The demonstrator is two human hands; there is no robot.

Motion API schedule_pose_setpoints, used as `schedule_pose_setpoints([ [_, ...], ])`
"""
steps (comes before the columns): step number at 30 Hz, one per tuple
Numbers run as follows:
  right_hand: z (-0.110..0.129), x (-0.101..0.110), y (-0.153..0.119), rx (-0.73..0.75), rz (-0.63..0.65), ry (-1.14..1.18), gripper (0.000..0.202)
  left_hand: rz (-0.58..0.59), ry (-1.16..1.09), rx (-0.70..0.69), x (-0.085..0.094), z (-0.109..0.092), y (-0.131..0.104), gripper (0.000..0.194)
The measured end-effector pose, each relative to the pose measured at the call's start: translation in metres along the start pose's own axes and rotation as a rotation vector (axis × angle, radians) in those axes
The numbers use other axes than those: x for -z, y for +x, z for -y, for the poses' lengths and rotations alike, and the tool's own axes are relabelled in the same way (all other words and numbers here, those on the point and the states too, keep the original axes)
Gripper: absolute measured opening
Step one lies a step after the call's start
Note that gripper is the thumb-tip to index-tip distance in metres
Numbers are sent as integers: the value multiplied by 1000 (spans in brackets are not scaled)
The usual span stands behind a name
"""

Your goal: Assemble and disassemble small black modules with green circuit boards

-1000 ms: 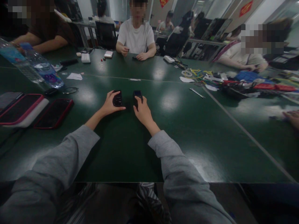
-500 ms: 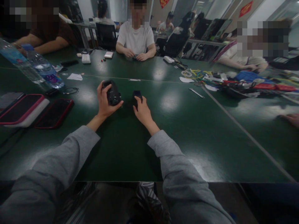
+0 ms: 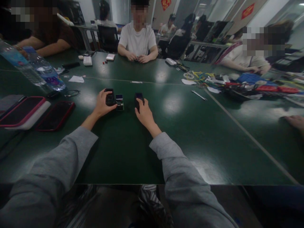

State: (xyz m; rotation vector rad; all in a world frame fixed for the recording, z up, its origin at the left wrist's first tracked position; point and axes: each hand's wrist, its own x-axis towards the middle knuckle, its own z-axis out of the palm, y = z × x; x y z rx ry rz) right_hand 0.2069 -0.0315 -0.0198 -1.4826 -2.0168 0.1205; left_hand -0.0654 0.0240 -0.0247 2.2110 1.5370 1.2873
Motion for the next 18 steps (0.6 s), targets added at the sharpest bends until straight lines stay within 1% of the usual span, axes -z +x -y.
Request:
schedule_pose_setpoints([
  [3, 1, 1, 0, -7, 6, 1, 56, 29, -23, 64, -1, 8, 2, 74],
  [6, 1, 1, -1, -17, 12, 1, 55, 96, -57, 115, -1, 19, 5, 71],
  [11, 0, 1, 0, -17, 16, 7, 56, 164, -53, 109, 0, 25, 4, 74],
  [18, 0, 1, 0, -5, 10, 19, 55, 179, -25, 120, 11, 34, 2, 82],
])
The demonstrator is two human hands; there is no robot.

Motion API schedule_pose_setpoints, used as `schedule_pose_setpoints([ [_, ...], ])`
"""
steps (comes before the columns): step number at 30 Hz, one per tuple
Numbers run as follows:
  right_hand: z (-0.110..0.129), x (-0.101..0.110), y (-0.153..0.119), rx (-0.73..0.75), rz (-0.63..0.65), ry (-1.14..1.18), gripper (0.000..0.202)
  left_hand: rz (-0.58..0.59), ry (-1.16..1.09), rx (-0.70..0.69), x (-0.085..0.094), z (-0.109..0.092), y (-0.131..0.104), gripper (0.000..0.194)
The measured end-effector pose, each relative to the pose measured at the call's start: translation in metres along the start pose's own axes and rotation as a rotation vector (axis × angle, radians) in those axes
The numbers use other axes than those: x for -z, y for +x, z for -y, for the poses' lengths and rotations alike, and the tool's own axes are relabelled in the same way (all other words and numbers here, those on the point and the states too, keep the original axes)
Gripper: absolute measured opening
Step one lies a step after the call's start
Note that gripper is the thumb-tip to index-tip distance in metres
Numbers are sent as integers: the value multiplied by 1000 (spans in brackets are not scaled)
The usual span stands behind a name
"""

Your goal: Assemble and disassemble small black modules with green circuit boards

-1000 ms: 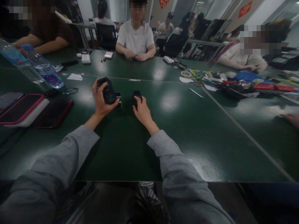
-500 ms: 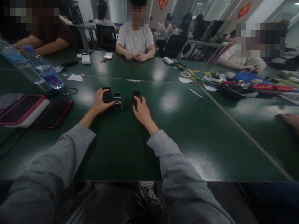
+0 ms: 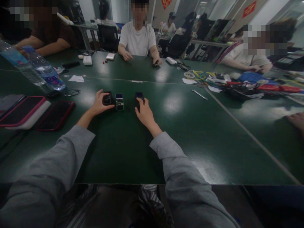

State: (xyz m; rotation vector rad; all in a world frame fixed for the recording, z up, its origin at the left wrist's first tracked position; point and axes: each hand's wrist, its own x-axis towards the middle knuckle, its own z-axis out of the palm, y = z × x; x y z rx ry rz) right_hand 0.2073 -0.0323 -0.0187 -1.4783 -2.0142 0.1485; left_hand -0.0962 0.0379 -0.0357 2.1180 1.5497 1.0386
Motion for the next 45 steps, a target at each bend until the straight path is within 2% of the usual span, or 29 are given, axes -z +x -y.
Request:
schedule_pose_setpoints([
  [4, -1, -1, 0, 3, 4, -3, 55, -30, 40, -8, 5, -5, -2, 89],
  [7, -2, -3, 1, 8, -3, -9, 55, -122, 104, -74, 7, -23, -6, 83],
  [10, -3, -4, 1, 9, -13, -5, 55, -185, 175, -222, 7, -48, -11, 80],
  [14, -1, -2, 1, 0, -14, -4, 55, -89, 263, -443, 3, -72, -19, 70],
  [18, 0, -1, 0, 0, -5, -12, 56, -10, 302, -524, -4, -78, -23, 42],
  [20, -1, -1, 0, 0, -1, -17, 56, -14, 303, -514, -6, -77, -23, 33],
  [25, -1, 0, 1, -6, 11, -23, 56, -38, 268, -438, -8, -73, -21, 31],
  [32, 0, 2, -1, -16, 19, -22, 56, -211, 195, -230, -8, -68, -19, 36],
  [45, 0, 1, 0, -56, -27, -38, 55, -224, 158, -152, -9, -60, -15, 32],
])
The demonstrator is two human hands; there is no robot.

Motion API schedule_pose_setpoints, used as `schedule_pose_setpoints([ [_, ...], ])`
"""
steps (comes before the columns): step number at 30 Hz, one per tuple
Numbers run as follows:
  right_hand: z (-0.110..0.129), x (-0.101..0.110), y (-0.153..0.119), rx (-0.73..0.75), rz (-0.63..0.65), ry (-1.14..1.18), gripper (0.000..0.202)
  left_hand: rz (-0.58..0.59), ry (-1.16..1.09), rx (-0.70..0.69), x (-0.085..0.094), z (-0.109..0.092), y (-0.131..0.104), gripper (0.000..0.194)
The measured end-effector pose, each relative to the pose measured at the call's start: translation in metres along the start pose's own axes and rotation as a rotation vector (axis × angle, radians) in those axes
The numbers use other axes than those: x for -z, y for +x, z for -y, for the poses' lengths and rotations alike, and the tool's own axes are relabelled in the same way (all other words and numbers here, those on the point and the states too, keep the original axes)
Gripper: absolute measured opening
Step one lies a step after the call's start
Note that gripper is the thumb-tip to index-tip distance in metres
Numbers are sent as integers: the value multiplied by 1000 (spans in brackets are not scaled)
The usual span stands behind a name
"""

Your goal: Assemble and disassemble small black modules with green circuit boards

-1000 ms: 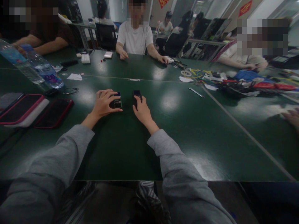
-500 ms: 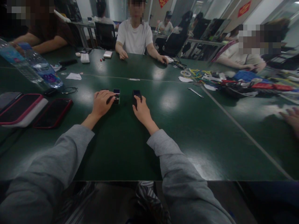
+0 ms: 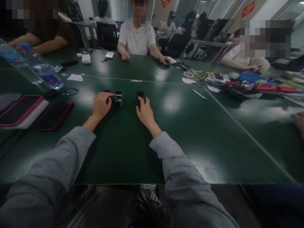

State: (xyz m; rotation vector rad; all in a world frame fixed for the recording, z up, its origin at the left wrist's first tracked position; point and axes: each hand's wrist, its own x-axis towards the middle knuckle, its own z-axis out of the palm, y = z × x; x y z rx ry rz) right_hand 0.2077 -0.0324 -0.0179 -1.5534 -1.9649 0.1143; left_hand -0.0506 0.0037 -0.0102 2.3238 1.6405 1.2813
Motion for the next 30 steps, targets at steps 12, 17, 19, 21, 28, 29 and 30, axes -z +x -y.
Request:
schedule_pose_setpoints([
  [12, -2, 0, 0, -89, -100, 20, 56, -33, -12, 14, -2, 4, 0, 31],
  [17, 11, 12, 0, -41, -230, 36, 56, -27, -26, 20, -3, 5, 1, 30],
  [19, 20, 16, -2, -22, -273, 21, 56, -24, -16, 19, -3, 4, 1, 30],
  [21, 30, 18, -3, -4, -273, 15, 57, -23, -1, 15, -2, 3, 1, 30],
  [28, 49, -8, 1, 59, -131, -13, 57, -25, -15, 14, -2, 3, 2, 30],
  [29, 49, -12, 2, 60, -114, -23, 57, -22, -20, 15, -2, 3, 2, 31],
  [30, 48, -15, 4, 58, -99, -30, 56, -19, -23, 15, -2, 3, 2, 31],
])
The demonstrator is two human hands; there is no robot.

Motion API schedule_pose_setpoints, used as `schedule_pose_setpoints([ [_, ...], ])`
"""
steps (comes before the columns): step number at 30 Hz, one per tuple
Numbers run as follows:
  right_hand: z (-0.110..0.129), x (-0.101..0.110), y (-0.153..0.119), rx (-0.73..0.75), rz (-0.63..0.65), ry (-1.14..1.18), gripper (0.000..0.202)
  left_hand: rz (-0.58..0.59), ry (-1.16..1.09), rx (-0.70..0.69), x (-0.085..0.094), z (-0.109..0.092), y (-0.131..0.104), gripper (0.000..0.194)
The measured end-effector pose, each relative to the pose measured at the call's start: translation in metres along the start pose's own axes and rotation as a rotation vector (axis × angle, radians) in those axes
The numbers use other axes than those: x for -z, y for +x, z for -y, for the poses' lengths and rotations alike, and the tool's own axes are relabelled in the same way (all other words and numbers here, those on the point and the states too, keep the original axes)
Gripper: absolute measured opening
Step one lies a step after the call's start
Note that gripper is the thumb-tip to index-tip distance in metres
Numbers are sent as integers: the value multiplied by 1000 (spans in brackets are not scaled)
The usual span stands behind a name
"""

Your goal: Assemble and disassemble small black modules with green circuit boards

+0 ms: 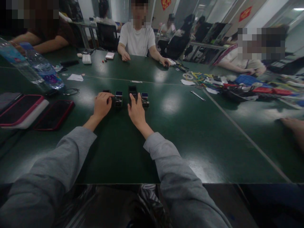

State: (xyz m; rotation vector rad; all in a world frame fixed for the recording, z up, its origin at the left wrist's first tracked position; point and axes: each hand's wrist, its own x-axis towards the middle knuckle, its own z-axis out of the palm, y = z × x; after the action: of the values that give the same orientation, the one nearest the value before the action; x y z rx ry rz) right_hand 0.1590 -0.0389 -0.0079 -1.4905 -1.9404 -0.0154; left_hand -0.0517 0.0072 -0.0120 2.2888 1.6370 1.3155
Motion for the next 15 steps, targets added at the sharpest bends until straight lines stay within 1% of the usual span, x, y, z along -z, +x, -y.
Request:
schedule_pose_setpoints([
  [4, -5, -7, 3, -27, 52, -12, 55, 12, 11, -17, 1, -4, -1, 31],
  [10, -7, -9, 4, -90, 136, -5, 57, 100, 11, -148, 7, -19, -4, 29],
  [15, -5, -8, 4, -83, 158, -28, 57, 142, 26, -183, 9, -20, -5, 30],
])
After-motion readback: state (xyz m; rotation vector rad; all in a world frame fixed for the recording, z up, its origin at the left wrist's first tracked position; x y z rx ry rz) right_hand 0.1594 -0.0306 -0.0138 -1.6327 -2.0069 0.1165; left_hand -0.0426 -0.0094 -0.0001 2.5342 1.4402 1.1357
